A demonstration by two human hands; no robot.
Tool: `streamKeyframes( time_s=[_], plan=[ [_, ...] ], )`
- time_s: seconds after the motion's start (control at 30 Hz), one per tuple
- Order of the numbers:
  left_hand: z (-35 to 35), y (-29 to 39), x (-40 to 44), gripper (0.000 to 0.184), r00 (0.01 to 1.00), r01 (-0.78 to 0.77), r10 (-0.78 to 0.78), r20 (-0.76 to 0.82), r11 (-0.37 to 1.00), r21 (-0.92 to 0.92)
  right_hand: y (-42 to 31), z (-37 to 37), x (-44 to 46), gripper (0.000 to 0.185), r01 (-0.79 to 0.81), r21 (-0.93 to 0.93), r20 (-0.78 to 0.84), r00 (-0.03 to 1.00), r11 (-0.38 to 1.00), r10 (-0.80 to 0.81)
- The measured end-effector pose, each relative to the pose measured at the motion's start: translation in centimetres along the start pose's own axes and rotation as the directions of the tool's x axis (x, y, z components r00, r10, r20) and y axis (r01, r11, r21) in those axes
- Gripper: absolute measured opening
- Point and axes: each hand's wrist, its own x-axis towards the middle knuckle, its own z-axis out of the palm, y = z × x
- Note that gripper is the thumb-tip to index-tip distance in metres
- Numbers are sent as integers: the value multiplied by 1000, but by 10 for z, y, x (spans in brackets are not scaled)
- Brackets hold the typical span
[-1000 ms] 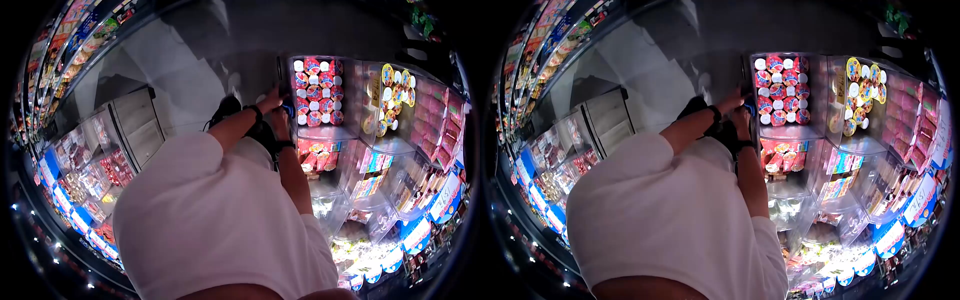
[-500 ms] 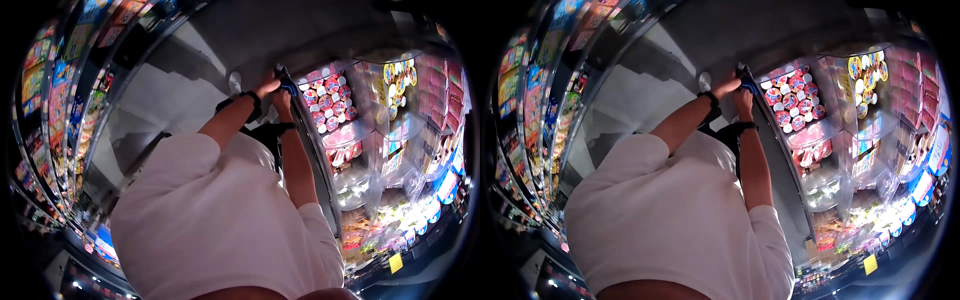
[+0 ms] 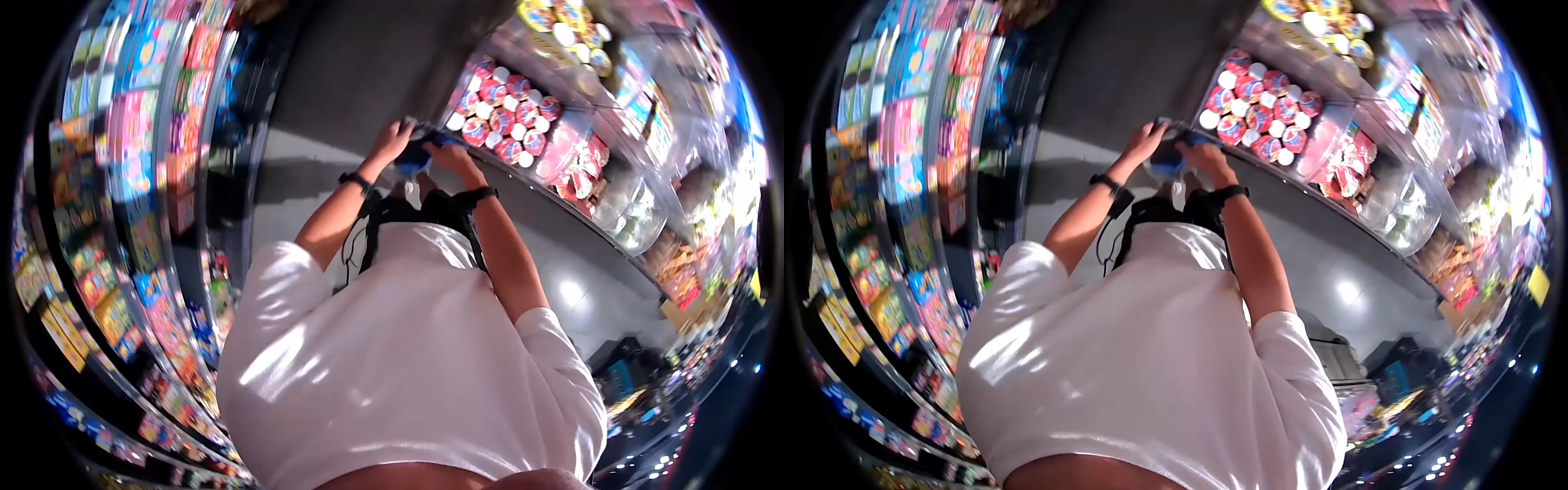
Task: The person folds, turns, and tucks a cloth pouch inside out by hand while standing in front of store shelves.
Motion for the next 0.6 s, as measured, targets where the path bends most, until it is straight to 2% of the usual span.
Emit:
streamKeyframes(
  time_s=[0.03,0.1,0.13,0.17,0.23,0.27,0.3,0.37,0.4,0.43,0.47,0.5,0.57,0.6],
  plan=[
    [-10,5,-2,47,992,-119,119,51,993,-8,2,-10,-6,58,168,6,64,984,986,-168],
    [-42,72,-25,48,989,-142,139,55,988,66,-43,-65,-42,47,63,69,92,993,996,-69],
    [-48,97,-35,53,987,-158,158,12,987,20,-28,-57,-40,46,391,392,-181,920,833,-347],
    [-56,108,-29,62,978,-134,146,147,987,-89,-29,-78,-46,40,253,225,-98,967,941,-237],
    [-52,135,-33,73,995,-78,80,68,997,-28,-30,-86,-47,32,375,417,-339,909,828,-241],
    [-51,147,-27,81,988,-65,73,140,996,-61,-38,-99,-48,36,380,373,-411,885,846,-216],
    [-42,154,-16,84,984,-98,107,145,993,-71,-45,-111,-48,31,398,315,-475,852,862,-220],
    [-33,170,18,83,957,-209,238,165,962,-177,-52,-116,-31,27,407,303,-674,731,862,-109],
    [-29,191,21,82,973,-167,192,125,969,-183,-52,-121,-17,26,492,173,-793,583,853,-176],
    [-26,217,30,81,985,-135,153,83,973,-187,-51,-129,-5,24,443,241,-778,620,863,-101],
    [-17,209,61,79,992,-125,125,28,992,9,-50,-138,9,23,463,194,-824,555,865,-112],
    [-11,220,77,81,982,-188,189,-17,981,43,-47,-143,22,23,473,153,-864,491,868,-115],
    [-10,239,98,82,986,-163,164,-23,985,59,-44,-159,46,24,463,107,-897,426,880,-116],
    [-6,242,108,81,979,-179,181,-89,983,33,-44,-166,51,25,452,147,-880,466,880,-92]
  ],
)
